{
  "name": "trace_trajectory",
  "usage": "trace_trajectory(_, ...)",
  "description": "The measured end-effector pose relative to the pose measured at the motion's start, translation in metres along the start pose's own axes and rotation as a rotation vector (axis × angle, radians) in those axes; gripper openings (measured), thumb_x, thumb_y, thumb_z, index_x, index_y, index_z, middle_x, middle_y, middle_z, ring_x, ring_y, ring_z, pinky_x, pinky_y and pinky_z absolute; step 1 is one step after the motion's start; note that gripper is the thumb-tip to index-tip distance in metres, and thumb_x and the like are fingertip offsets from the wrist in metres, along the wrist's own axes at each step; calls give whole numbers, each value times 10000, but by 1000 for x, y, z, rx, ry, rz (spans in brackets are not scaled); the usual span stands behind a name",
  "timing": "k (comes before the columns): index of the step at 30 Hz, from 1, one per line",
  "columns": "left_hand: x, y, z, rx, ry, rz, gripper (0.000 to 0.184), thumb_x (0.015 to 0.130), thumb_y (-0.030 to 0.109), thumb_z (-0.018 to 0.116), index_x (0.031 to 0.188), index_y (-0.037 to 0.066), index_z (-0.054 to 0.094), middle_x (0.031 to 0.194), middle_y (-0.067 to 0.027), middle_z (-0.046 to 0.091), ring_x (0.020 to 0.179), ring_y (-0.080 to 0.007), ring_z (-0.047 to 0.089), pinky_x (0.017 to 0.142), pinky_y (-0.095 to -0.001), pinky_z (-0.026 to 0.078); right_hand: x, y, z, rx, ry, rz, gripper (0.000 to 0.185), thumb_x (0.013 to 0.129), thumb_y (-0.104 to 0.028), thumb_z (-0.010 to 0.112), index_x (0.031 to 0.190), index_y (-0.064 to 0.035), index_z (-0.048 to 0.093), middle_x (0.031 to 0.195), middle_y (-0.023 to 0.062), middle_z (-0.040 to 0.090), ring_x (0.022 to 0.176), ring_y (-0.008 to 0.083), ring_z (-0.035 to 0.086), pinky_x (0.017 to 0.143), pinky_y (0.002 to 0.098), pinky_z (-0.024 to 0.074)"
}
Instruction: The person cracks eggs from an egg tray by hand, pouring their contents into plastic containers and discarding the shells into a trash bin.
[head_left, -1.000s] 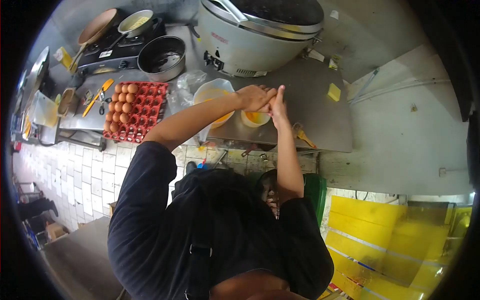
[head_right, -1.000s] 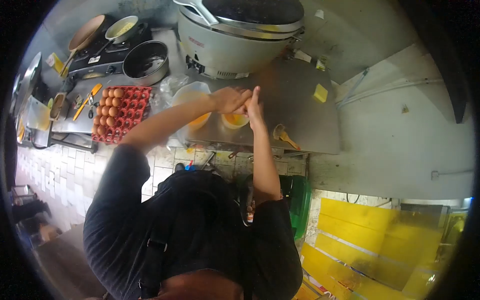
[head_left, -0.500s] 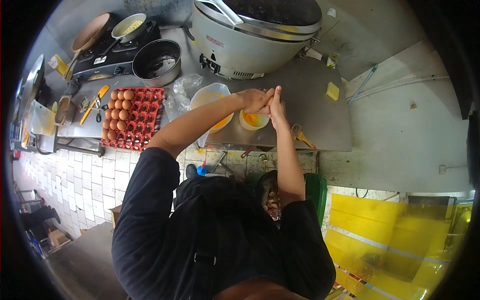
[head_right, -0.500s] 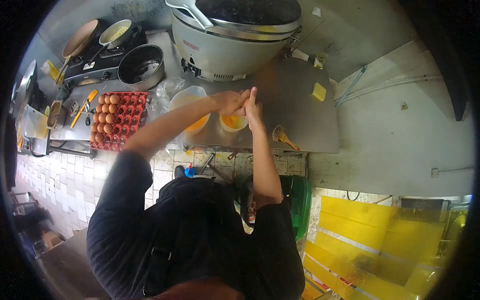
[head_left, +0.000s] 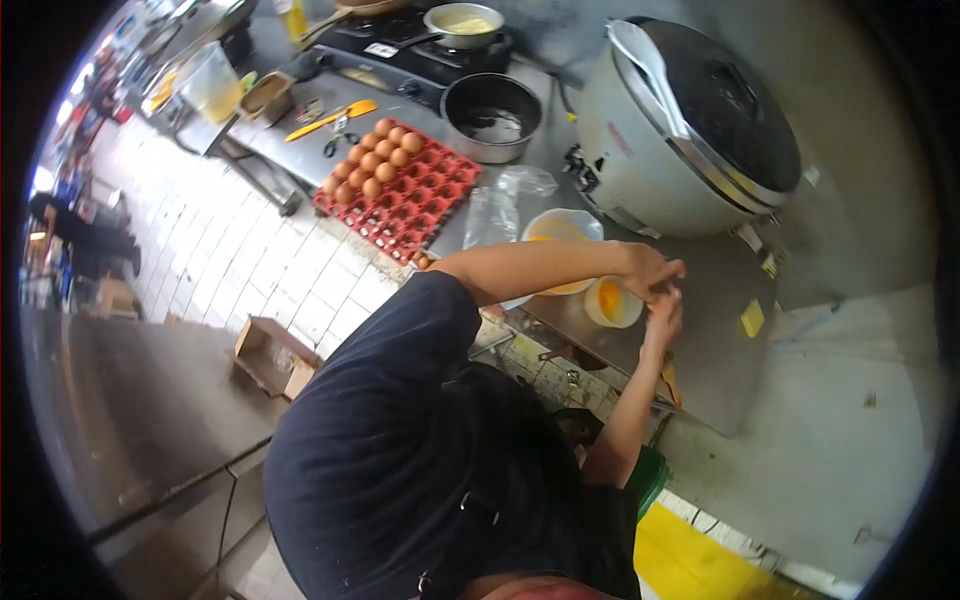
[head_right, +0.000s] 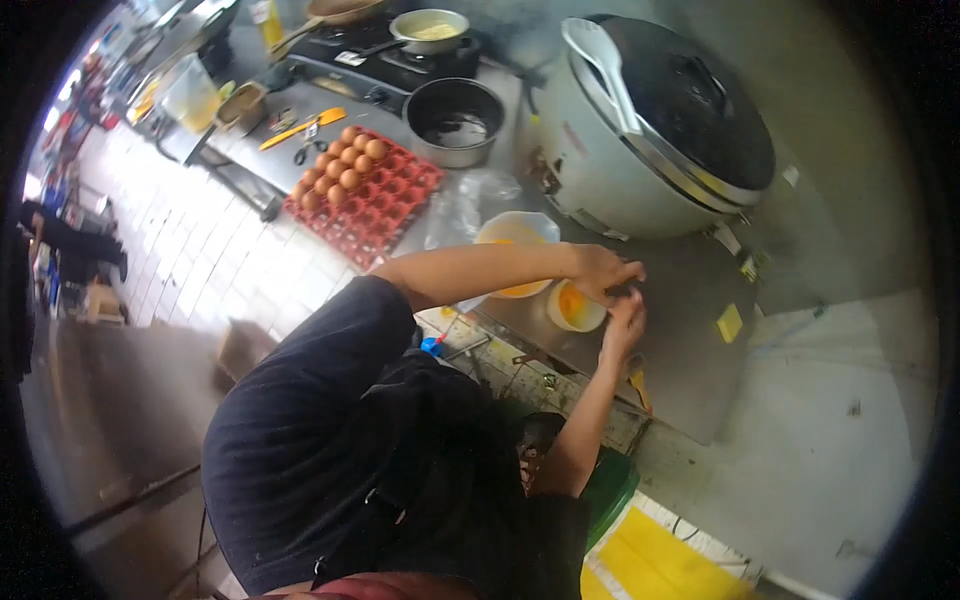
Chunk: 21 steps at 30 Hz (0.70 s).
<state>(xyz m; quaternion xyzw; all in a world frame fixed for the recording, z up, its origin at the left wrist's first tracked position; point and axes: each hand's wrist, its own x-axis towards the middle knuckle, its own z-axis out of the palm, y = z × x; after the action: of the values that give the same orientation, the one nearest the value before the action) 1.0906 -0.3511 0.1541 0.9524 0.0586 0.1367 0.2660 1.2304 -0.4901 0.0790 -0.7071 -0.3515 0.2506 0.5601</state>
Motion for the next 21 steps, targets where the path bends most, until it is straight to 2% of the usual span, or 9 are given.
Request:
trace_trajectory(2, -20, 12, -19, -101, 94, -8, 565, 907, 425, 621, 1296, 50, 457, 964, -159, 676, 919, -374, 659, 782, -459, 514, -26, 40, -13, -629, 364, -526, 623, 1005, -547, 466, 1321, -17, 552, 1233, 178, 591, 989, 307, 638, 814, 376, 511)
trace_trajectory(4, -36, 22, -38, -192, 191, -9, 516, 903, 421, 627, 1254, 59, 515, 938, -130, 685, 897, -347, 668, 759, -444, 517, -73, 64, -14, -748, 457, -503, 543, 1024, -454, 479, 1353, -23, 510, 1298, 207, 525, 1048, 374, 602, 846, 419, 510)
trace_trajectory(6, -51, 33, -45, -244, 188, -38, 444, 906, 424, 620, 1170, 68, 593, 907, -96, 690, 872, -319, 674, 751, -422, 521, -107, 102, -13, -863, 276, -224, 505, 1020, -398, 514, 1364, -30, 485, 1258, 209, 537, 1081, 368, 581, 886, 431, 495)
trace_trajectory(10, -55, 26, -30, -177, 170, 10, 413, 893, 411, 619, 1165, 100, 626, 969, -97, 691, 899, -326, 674, 771, -427, 531, -119, 113, -10, -984, 130, -169, 487, 1020, -387, 516, 1362, -41, 490, 1261, 220, 525, 1077, 388, 574, 860, 428, 509)
trace_trajectory(12, -51, 25, -6, -43, 189, 81, 454, 881, 430, 620, 1213, 120, 609, 993, -120, 694, 918, -337, 675, 782, -441, 533, -98, 112, -8, -663, 433, -446, 465, 1015, -368, 532, 1379, -81, 496, 1237, 192, 544, 1005, 344, 613, 752, 390, 531)
trace_trajectory(13, -51, 24, 2, 91, 203, 149, 500, 869, 449, 621, 1261, 139, 591, 1017, -143, 696, 938, -348, 675, 793, -455, 534, -68, 100, -16, -314, 461, -296, 523, 1021, -469, 472, 1405, -113, 488, 1232, 159, 553, 1013, 295, 616, 735, 365, 525)
trace_trajectory(16, -42, 29, 26, 162, 113, 229, 590, 845, 457, 623, 1361, 185, 530, 1070, -153, 686, 970, -358, 670, 836, -487, 527, -68, -37, 4, 138, 137, 186, 804, 981, -677, 330, 1427, -16, 433, 1291, 187, 549, 1143, 280, 575, 900, 380, 482)
trace_trajectory(18, -30, 28, 38, 248, 82, 235, 588, 812, 462, 637, 1284, 125, 537, 997, -149, 686, 924, -343, 676, 834, -485, 512, -39, -42, 4, 222, -21, 267, 900, 964, -732, 281, 1423, 32, 407, 1342, 208, 532, 1200, 274, 559, 973, 377, 467)
trace_trajectory(21, -18, 20, 30, 411, 282, 292, 517, 750, 468, 675, 1023, 51, 535, 832, -111, 652, 813, -302, 662, 795, -449, 480, -11, -32, 12, 255, 31, 286, 993, 915, -789, 310, 1468, 34, 364, 1495, 177, 424, 1349, 266, 462, 1104, 383, 387)
